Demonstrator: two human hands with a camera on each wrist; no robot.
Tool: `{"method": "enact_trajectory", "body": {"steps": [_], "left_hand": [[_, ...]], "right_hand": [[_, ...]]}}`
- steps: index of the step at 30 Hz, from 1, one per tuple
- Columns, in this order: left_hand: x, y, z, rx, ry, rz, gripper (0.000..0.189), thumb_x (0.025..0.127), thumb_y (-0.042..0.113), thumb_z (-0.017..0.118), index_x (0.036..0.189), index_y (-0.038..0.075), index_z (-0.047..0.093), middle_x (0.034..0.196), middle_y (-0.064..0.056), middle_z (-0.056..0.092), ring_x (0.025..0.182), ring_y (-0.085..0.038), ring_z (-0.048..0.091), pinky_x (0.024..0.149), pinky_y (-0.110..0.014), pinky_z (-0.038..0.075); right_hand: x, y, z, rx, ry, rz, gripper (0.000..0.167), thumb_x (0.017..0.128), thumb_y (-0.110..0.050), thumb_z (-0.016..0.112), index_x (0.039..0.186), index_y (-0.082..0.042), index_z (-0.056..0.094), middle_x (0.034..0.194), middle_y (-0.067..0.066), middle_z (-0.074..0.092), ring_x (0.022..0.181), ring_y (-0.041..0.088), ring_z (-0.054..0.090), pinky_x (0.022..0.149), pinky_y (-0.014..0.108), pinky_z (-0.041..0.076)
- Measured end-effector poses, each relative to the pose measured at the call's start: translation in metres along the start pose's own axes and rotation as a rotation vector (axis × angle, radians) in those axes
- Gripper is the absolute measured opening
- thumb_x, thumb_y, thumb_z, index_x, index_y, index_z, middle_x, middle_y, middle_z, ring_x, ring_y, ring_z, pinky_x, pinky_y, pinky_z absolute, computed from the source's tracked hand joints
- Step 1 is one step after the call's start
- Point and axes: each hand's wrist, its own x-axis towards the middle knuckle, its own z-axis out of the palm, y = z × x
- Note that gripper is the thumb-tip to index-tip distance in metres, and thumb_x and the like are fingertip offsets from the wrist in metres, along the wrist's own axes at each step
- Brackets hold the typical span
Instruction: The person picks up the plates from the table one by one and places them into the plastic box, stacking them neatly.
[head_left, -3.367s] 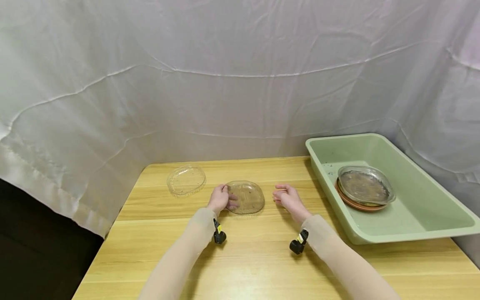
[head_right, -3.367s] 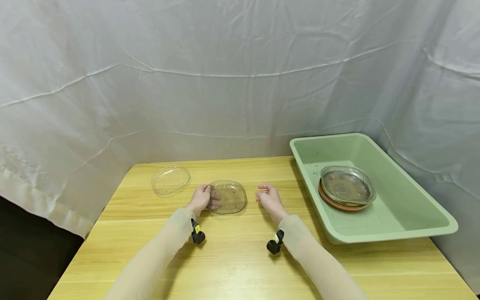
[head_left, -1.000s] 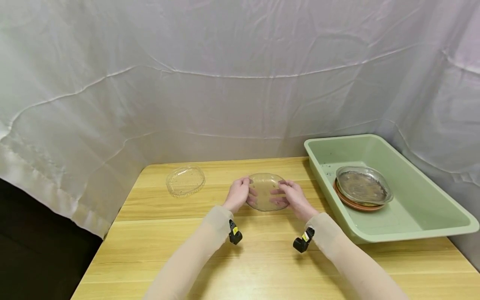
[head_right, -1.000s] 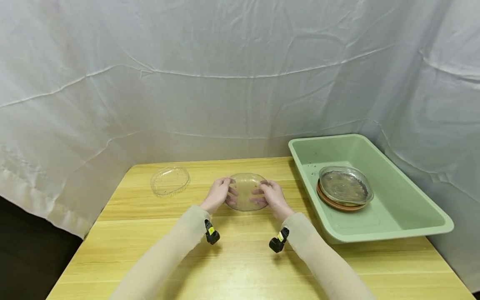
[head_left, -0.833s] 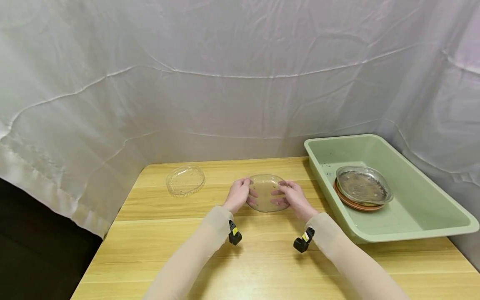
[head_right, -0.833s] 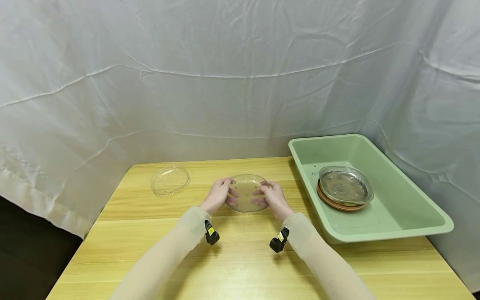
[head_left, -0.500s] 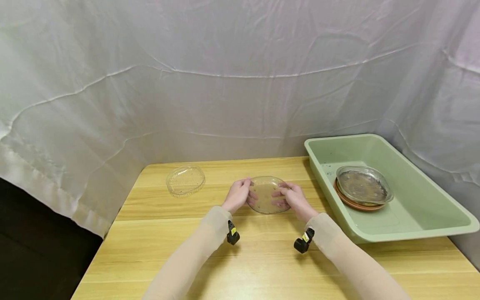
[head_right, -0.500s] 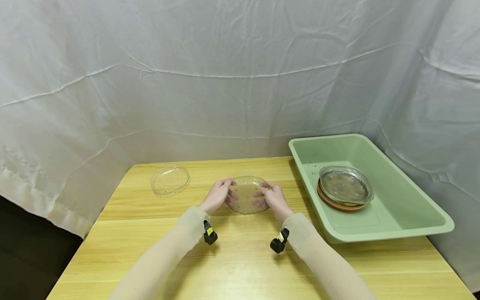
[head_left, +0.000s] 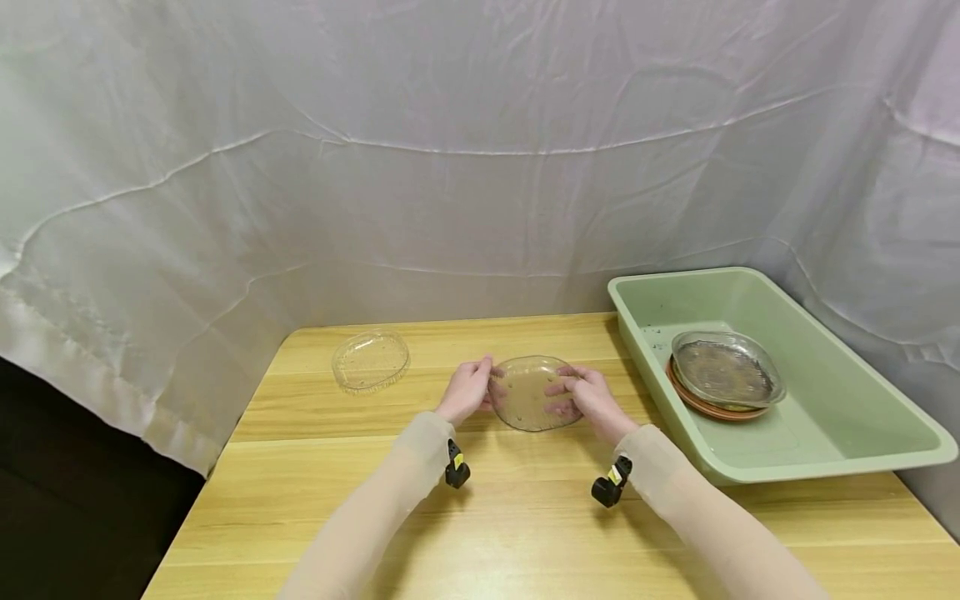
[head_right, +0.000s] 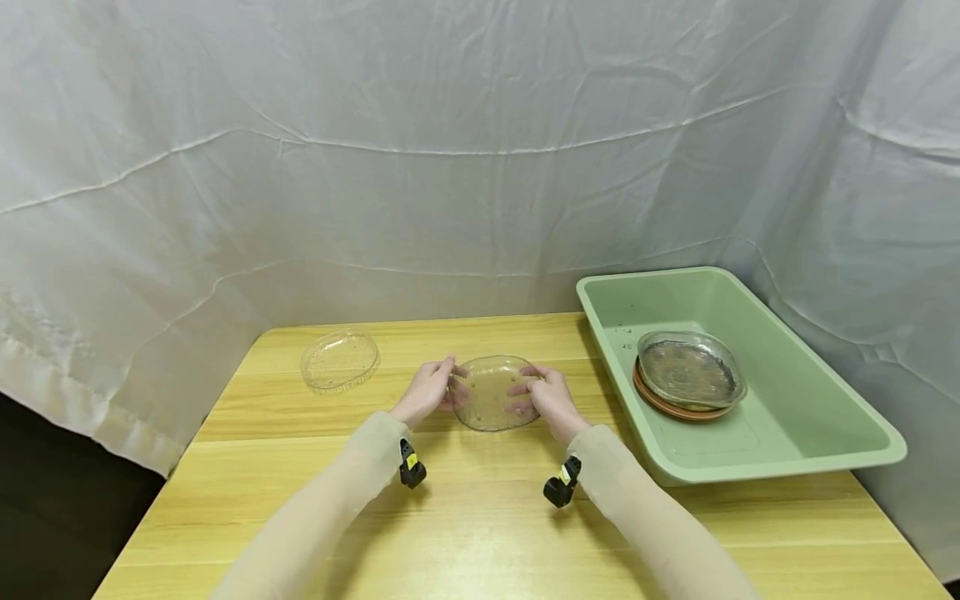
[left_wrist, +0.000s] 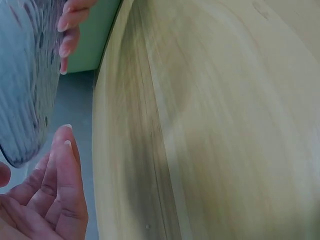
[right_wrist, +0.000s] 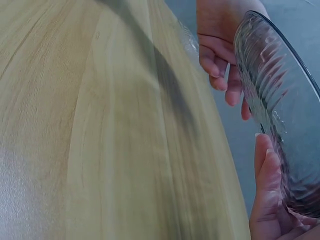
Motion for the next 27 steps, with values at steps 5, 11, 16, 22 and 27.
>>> {"method": "enact_trajectory", "body": {"steps": [5, 11, 16, 22, 27], "left_hand": [[0.005, -0.002, -0.001, -0.037, 0.049, -0.015, 0.051, 0.111, 0.040, 0.032, 0.113, 0.005, 0.070, 0.081, 0.000, 0.061, 0.063, -0.009, 0.058, 0.073, -0.041, 0.063], [0.008, 0.000, -0.002, -0.083, 0.069, -0.008, 0.048, 0.111, 0.037, 0.032, 0.114, 0.005, 0.068, 0.086, -0.001, 0.061, 0.070, -0.012, 0.058, 0.078, -0.045, 0.062], [0.013, 0.003, -0.003, -0.102, 0.087, 0.019, 0.047, 0.111, 0.035, 0.032, 0.114, 0.003, 0.067, 0.086, -0.002, 0.063, 0.079, -0.022, 0.064, 0.086, -0.049, 0.060], [0.015, 0.012, 0.000, -0.098, 0.108, 0.037, 0.045, 0.110, 0.033, 0.033, 0.113, 0.003, 0.066, 0.088, -0.003, 0.067, 0.086, -0.026, 0.069, 0.091, -0.048, 0.059], [0.015, 0.019, 0.004, -0.093, 0.106, 0.060, 0.043, 0.110, 0.030, 0.034, 0.114, 0.002, 0.066, 0.093, -0.010, 0.070, 0.091, -0.029, 0.070, 0.092, -0.047, 0.059]], "right_hand": [[-0.004, -0.006, -0.003, -0.016, -0.005, 0.000, 0.039, 0.105, -0.004, 0.032, 0.141, 0.010, 0.040, 0.113, 0.026, 0.070, 0.066, 0.010, 0.072, 0.056, 0.020, 0.055], [-0.010, -0.018, -0.006, -0.015, -0.006, -0.003, 0.040, 0.105, -0.004, 0.032, 0.142, 0.008, 0.040, 0.113, 0.022, 0.070, 0.066, 0.010, 0.072, 0.058, 0.020, 0.056], [-0.014, -0.029, -0.010, -0.013, -0.007, -0.002, 0.040, 0.106, -0.005, 0.031, 0.143, 0.007, 0.039, 0.113, 0.019, 0.069, 0.066, 0.009, 0.072, 0.058, 0.020, 0.056], [-0.021, -0.046, -0.017, -0.003, 0.012, -0.014, 0.042, 0.105, -0.006, 0.034, 0.145, 0.005, 0.039, 0.104, 0.011, 0.070, 0.067, 0.009, 0.073, 0.057, 0.018, 0.055], [-0.024, -0.061, -0.029, 0.002, 0.010, -0.035, 0.043, 0.107, -0.008, 0.034, 0.148, 0.004, 0.036, 0.098, 0.004, 0.069, 0.067, 0.007, 0.073, 0.057, 0.017, 0.055]]}}
